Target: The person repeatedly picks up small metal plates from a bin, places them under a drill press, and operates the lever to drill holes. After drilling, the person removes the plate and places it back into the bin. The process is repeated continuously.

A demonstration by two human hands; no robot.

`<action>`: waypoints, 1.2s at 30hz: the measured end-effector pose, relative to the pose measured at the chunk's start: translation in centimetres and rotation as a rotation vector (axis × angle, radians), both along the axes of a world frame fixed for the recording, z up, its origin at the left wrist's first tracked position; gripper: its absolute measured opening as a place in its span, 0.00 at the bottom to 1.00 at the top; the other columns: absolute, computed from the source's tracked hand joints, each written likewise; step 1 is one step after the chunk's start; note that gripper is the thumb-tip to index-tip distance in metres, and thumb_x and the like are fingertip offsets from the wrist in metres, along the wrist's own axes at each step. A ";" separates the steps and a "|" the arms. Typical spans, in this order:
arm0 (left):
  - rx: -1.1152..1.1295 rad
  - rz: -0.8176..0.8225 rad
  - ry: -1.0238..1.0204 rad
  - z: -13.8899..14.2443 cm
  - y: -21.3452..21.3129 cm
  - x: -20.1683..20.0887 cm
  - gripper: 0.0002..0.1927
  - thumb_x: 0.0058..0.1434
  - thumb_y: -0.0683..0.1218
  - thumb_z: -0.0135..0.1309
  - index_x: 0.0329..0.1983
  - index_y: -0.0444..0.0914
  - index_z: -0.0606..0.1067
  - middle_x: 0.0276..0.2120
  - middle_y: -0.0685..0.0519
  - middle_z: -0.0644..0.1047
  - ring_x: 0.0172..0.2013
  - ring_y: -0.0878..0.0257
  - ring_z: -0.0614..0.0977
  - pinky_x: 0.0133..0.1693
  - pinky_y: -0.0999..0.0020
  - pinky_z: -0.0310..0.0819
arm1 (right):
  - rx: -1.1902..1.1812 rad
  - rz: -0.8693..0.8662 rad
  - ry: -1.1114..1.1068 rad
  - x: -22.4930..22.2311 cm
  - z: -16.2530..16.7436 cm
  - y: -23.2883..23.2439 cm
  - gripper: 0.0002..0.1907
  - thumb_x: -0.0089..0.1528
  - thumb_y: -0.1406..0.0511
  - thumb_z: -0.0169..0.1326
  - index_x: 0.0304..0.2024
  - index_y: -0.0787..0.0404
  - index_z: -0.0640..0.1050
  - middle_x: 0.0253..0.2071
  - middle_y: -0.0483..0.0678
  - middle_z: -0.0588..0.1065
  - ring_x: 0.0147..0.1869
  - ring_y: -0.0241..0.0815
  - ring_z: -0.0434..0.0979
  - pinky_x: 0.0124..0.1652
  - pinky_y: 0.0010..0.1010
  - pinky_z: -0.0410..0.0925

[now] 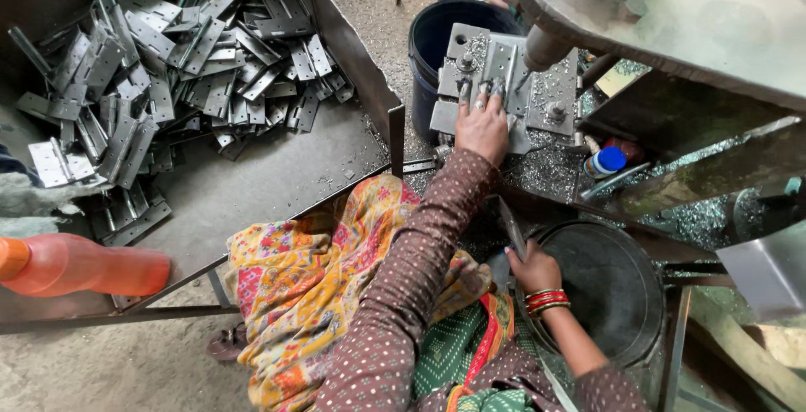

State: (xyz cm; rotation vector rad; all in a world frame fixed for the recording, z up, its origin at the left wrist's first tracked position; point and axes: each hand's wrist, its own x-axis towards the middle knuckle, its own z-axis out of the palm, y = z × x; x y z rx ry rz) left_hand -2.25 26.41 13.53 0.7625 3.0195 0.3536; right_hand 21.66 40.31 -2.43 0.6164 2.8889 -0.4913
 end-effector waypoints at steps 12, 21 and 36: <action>0.062 0.044 0.051 -1.5 1.2 -3.7 0.15 0.70 0.46 0.42 0.51 0.43 0.79 0.63 0.54 0.72 0.68 0.58 0.67 0.70 0.46 0.51 | -0.040 0.073 -0.016 -1.5 2.7 1.7 0.28 0.60 0.43 0.54 0.40 0.62 0.76 0.32 0.64 0.79 0.39 0.66 0.81 0.39 0.52 0.73; 0.543 -0.131 0.294 -2.0 -5.1 2.4 0.17 0.63 0.50 0.53 0.51 0.39 0.78 0.52 0.50 0.76 0.56 0.52 0.75 0.65 0.47 0.59 | -0.101 0.039 0.024 -0.3 -1.6 2.9 0.27 0.59 0.44 0.56 0.38 0.61 0.78 0.32 0.65 0.78 0.41 0.69 0.79 0.39 0.54 0.71; 0.278 0.684 0.106 -14.6 -27.6 -2.7 0.31 0.63 0.47 0.52 0.69 0.36 0.60 0.69 0.39 0.59 0.67 0.42 0.62 0.65 0.43 0.55 | 0.050 -0.004 -0.423 -6.3 14.1 3.6 0.33 0.59 0.39 0.53 0.43 0.61 0.78 0.24 0.55 0.78 0.22 0.50 0.82 0.30 0.42 0.75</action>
